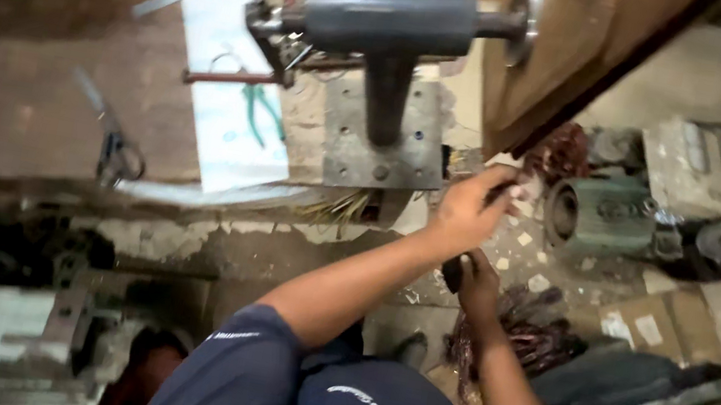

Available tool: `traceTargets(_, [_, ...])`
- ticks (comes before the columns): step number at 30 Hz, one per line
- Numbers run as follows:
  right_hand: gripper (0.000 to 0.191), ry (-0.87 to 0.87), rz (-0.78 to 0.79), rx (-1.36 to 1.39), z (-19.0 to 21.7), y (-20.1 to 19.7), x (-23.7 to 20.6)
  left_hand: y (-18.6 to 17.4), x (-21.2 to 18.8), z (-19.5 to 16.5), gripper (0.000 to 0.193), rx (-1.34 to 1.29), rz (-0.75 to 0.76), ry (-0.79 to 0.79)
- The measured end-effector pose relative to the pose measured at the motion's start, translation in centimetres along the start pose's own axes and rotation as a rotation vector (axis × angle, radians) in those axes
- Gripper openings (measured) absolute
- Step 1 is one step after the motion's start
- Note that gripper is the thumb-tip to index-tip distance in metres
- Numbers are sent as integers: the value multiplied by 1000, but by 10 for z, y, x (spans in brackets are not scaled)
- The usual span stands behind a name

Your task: The person threads copper wire through the slots of a stator mounted on a manual winding stand, pulls the wire taut by hand, and turns the crank handle to rotate the stator while winding wire around it, at one point using pliers to grip the wire.

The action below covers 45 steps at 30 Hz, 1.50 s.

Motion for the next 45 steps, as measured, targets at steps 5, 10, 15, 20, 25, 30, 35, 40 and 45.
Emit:
traceTargets(5, [32,232,123,570,-26,7,-12,0,-3,12,19,-142,-60,41])
traceTargets(10, [44,593,-109,1107,-77,-28,-23,-13,13,12,17,-183,-84,33])
traceTargets(15, [35,-157,-389,131,-11,-144,-3,-38,2,-27,13,370,-339,255])
traceTargets(20, [30,-561,299,221,133,-41,8,-35,15,-22,21,341,-335,391])
traceTargets(25, [30,-945,471,-620,226,109,61,-22,20,-21,42,418,-261,705])
traceTargets(30, [29,-1089,575,-900,242,251,75,-22,30,8,37,143,-68,411])
traceTargets(35, [49,-751,566,-928,225,340,109,-25,28,11,35,97,-78,301])
traceTargets(40, [60,-792,390,-491,226,332,132,-31,15,0,31,119,-8,436])
traceTargets(45, [53,-320,544,-621,184,324,141,-39,7,-31,31,156,37,552])
Point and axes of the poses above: each hand's wrist, its own x-axis towards the middle knuckle, its own y-axis out of the palm, z = x × y, the point moved 9 cm from there along x, towards the middle knuckle, and after that the axes turned 5 degrees about -y, right-handed, at the moved point
